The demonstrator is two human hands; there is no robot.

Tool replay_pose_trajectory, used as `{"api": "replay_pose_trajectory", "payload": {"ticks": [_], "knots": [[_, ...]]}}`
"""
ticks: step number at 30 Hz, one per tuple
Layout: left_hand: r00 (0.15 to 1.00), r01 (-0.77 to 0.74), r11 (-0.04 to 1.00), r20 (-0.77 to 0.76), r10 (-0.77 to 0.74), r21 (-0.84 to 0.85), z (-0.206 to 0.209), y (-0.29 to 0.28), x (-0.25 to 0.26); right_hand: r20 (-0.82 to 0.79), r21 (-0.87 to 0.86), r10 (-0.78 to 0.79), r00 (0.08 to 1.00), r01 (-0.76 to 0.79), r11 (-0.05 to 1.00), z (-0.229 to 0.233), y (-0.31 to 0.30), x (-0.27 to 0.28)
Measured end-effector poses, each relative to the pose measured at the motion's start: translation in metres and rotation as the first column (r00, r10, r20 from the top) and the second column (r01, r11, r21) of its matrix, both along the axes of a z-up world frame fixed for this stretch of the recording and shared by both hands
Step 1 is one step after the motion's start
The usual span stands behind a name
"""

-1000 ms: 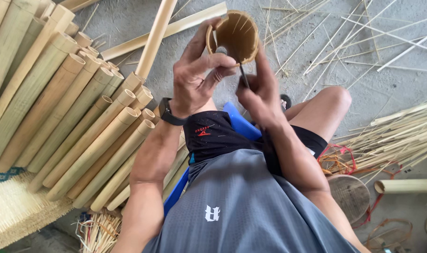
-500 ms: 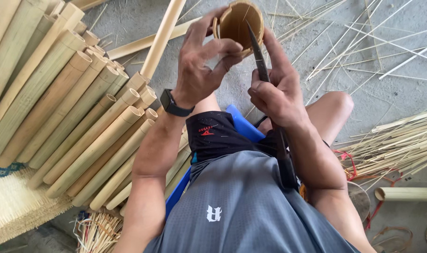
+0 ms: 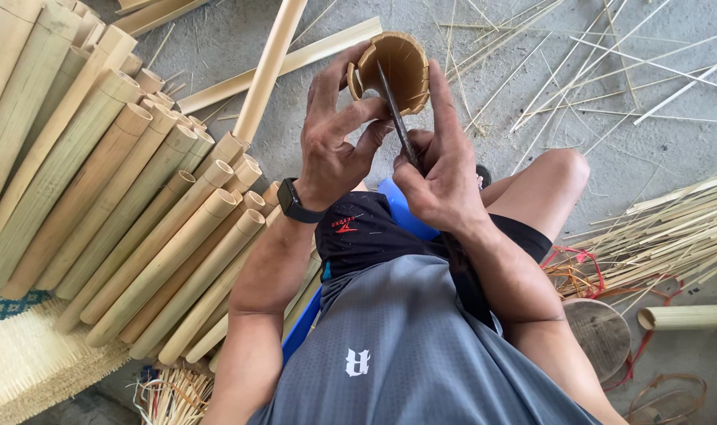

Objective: The person uses a knife to carve and smooth the interior and exterior of small bamboo segments. They repeatedly rotate the pieces, scrape the inner walls, and trim the edges while seated on a low stool.

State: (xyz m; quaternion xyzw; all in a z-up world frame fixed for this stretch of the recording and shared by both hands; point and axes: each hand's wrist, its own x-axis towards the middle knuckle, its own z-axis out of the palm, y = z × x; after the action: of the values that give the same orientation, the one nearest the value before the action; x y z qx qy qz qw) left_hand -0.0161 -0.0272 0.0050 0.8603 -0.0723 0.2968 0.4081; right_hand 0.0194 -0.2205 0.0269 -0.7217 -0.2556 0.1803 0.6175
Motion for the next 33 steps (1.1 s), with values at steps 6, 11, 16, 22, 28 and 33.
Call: {"api": "replay_pose_trajectory", "payload": {"ticks": [6, 11, 16, 22, 28, 33], "knots": [[1.000, -0.015, 1.000, -0.003, 0.015, 0.014, 0.007, -0.003, 0.002, -0.036, 0.037, -0.003, 0.999, 0.004, 0.999, 0.006, 0.004, 0.000], [0.991, -0.051, 0.999, 0.122, 0.050, 0.012, 0.031, -0.012, -0.006, -0.188, 0.161, 0.053, 0.981, -0.022, 0.987, 0.041, 0.002, -0.003], [0.999, -0.036, 0.997, 0.032, 0.038, -0.072, 0.025, -0.001, 0.016, -0.301, 0.341, 0.145, 0.943, -0.036, 0.939, 0.024, 0.018, 0.022], [0.996, -0.035, 0.999, 0.081, 0.035, -0.011, 0.012, 0.002, 0.010, -0.313, 0.328, 0.112, 0.943, -0.004, 0.945, -0.013, 0.009, 0.022], [0.999, 0.015, 0.997, 0.046, -0.012, -0.075, -0.007, 0.009, 0.018, -0.442, 0.133, 0.022, 0.897, 0.041, 0.990, -0.078, 0.021, 0.032], [0.995, 0.073, 0.997, 0.066, -0.072, -0.016, -0.020, 0.025, 0.026, -0.213, -0.148, -0.100, 0.972, 0.069, 0.987, -0.119, 0.048, 0.043]]}}
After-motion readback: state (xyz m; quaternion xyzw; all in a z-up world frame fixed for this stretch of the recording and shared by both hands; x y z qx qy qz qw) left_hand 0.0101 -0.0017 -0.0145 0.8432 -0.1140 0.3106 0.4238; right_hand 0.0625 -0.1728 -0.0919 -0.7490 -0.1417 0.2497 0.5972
